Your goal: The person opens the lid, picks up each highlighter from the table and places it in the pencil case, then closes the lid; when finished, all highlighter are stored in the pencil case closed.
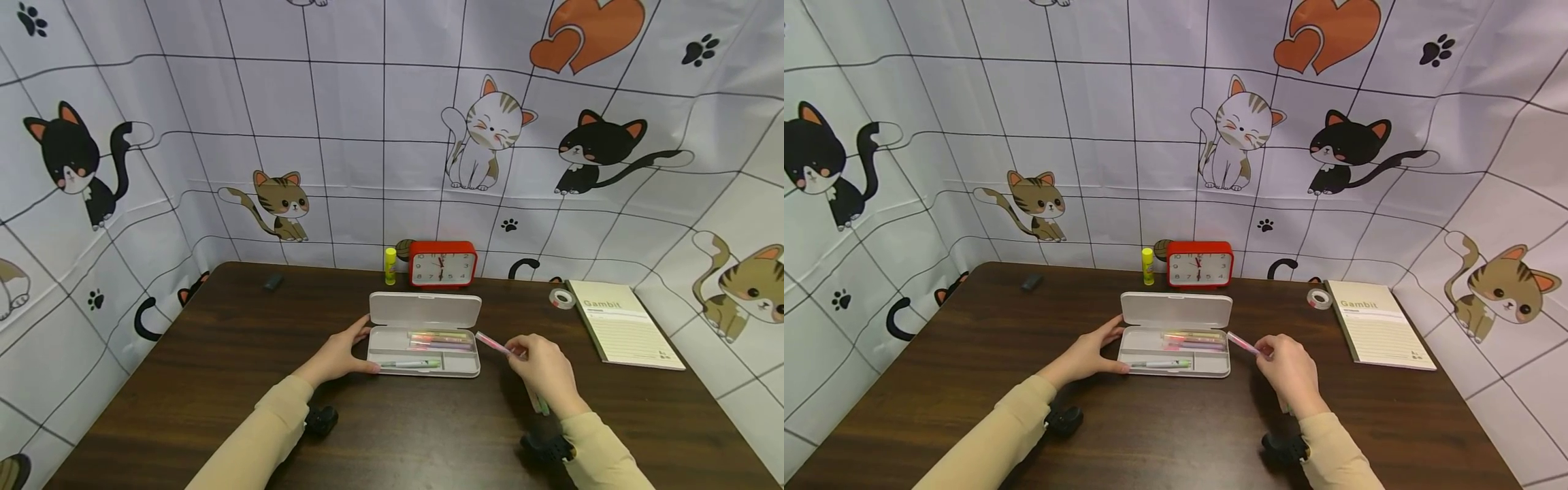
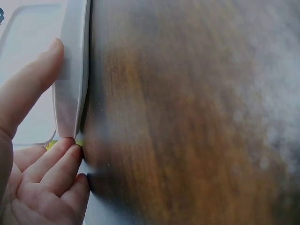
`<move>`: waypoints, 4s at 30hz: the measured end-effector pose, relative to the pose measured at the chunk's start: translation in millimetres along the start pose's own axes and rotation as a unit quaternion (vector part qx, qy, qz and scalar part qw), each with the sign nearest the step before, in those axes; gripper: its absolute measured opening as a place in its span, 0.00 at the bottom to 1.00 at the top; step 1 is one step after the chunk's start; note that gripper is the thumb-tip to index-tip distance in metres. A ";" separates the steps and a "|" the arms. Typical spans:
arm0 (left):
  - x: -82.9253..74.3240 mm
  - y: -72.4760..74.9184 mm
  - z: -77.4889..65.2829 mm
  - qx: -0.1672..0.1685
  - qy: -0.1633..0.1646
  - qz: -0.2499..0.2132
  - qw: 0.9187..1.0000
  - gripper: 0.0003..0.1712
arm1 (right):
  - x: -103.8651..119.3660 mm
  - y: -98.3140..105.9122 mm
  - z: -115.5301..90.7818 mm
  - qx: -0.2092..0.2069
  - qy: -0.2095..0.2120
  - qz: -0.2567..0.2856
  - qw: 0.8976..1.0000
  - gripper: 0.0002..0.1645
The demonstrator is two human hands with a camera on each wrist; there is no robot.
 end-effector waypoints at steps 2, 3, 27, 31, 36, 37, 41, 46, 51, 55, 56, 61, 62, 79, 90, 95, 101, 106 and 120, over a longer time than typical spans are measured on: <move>-0.1 -0.1 0.0 0.001 -0.001 0.001 1.000 0.62 | 4.7 -2.2 0.5 0.002 0.007 -0.001 1.000 0.05; -0.3 0.0 0.1 0.001 0.000 -0.001 1.000 0.63 | 7.2 -3.4 0.7 0.002 0.010 -0.002 1.000 0.05; -1.7 0.5 -0.3 -0.002 -0.004 -0.005 1.000 0.63 | 64.5 -26.0 11.0 -0.025 0.098 -0.012 0.995 0.06; -2.0 0.3 -0.7 0.000 0.000 -0.009 1.000 0.62 | 75.0 -29.1 12.9 -0.021 0.104 -0.005 0.994 0.06; -1.3 0.1 -0.9 -0.001 0.002 -0.008 1.000 0.62 | 86.5 -33.3 14.7 -0.017 0.112 -0.006 0.994 0.06; -1.4 0.1 -1.0 -0.001 0.002 -0.008 1.000 0.63 | 88.4 -34.3 15.1 -0.018 0.115 -0.004 0.993 0.06; -1.9 0.3 -1.0 -0.002 0.000 -0.008 1.000 0.63 | 95.4 -37.7 16.0 -0.026 0.129 -0.001 0.991 0.06; -2.3 0.5 -1.5 -0.002 0.000 -0.010 1.000 0.63 | 105.4 -42.1 18.2 -0.027 0.144 -0.009 0.989 0.06; -3.2 0.8 -2.4 -0.001 0.000 -0.015 1.000 0.62 | 116.7 -43.9 22.2 -0.035 0.176 -0.009 0.984 0.06; -2.8 0.7 -1.9 0.000 -0.004 -0.014 1.000 0.62 | 123.0 -43.1 22.9 -0.042 0.194 -0.001 0.980 0.06; -2.6 0.6 -1.7 0.000 -0.005 -0.014 1.000 0.62 | 123.7 -42.8 22.6 -0.042 0.193 0.001 0.980 0.06; -2.3 0.6 -1.5 0.000 -0.003 -0.015 1.000 0.62 | 121.8 -40.8 20.3 -0.038 0.177 0.016 0.983 0.06; -2.2 0.6 -1.7 0.000 -0.002 -0.015 1.000 0.62 | 120.5 -40.5 19.9 -0.038 0.174 0.017 0.984 0.06; -1.2 -0.9 0.0 -0.002 0.007 0.000 1.000 0.63 | 86.8 -28.2 16.4 -0.033 0.109 0.020 0.993 0.04; -2.6 0.0 -0.1 0.000 -0.001 -0.006 1.000 0.63 | 61.2 -21.8 12.0 -0.048 0.094 0.023 0.994 0.06; -3.1 0.4 -1.3 0.005 0.002 -0.010 1.000 0.63 | 48.0 -18.2 7.0 -0.036 0.074 0.020 0.996 0.12; -2.9 0.4 -1.8 0.006 0.000 -0.011 1.000 0.62 | 31.0 -16.4 1.9 -0.032 0.050 0.011 0.998 0.12; -2.7 0.4 -2.0 0.007 0.000 -0.012 1.000 0.62 | 20.0 -16.4 -1.9 -0.035 0.044 0.014 0.998 0.11; -1.4 1.0 -2.1 0.006 0.000 -0.009 1.000 0.62 | -16.5 -7.6 -16.5 -0.002 -0.001 0.009 1.000 0.11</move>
Point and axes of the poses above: each hand's wrist, its own z-axis towards the middle knuckle, its own y-axis out of the back of the hand, x = y × z, the point moved 1 cm from there along z, towards the middle knuckle, and after that the axes turned 13 degrees about -z, right-handed, at the moved point
